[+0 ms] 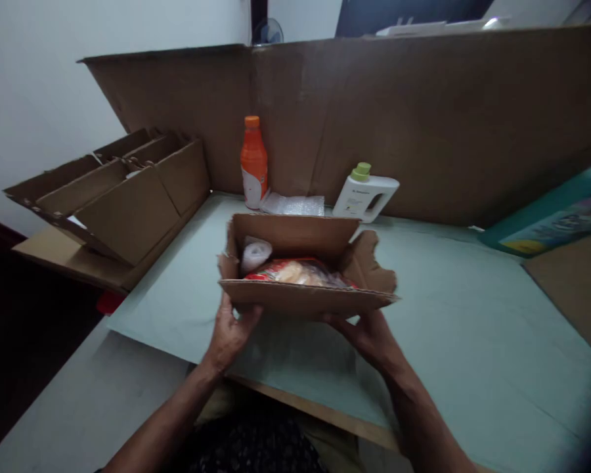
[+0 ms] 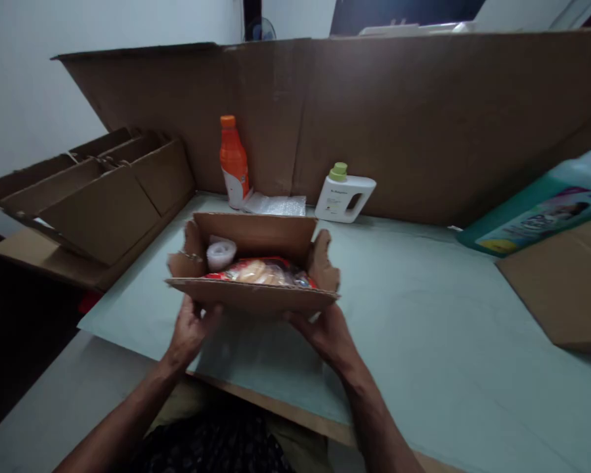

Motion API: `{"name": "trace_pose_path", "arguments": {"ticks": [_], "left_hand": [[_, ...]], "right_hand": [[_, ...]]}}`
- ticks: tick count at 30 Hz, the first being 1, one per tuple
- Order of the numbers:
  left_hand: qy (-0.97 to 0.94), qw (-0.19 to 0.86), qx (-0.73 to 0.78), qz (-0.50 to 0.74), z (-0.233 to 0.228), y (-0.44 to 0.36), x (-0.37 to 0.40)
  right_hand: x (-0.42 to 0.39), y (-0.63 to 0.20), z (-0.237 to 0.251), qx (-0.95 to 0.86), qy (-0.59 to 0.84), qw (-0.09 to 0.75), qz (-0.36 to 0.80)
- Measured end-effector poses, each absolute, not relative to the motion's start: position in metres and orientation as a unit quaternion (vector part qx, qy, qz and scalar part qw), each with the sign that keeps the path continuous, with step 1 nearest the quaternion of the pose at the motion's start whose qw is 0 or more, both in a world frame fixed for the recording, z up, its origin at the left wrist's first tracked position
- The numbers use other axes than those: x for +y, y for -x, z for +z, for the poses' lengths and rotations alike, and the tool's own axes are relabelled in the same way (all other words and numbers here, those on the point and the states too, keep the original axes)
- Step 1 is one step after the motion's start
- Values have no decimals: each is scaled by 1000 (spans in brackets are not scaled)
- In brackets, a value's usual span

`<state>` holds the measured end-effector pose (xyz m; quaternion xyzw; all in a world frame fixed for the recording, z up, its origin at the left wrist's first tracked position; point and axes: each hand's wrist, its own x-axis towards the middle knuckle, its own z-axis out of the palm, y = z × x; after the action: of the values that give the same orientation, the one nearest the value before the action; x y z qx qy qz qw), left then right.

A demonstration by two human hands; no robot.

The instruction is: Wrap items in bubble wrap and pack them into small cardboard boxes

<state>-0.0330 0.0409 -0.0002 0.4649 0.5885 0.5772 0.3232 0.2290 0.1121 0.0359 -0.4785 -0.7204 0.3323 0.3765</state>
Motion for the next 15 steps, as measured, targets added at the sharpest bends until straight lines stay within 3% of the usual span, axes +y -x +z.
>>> {"name": "trace_pose_path", "arguments": {"ticks": [8, 15], "left_hand": [[-517, 371, 525, 566, -5, -9, 54], [-438, 214, 578, 654, 21, 61, 89]], "right_hand": [[115, -279, 35, -687, 560, 366, 282], [206, -162, 68, -745, 451, 377, 315]]}}
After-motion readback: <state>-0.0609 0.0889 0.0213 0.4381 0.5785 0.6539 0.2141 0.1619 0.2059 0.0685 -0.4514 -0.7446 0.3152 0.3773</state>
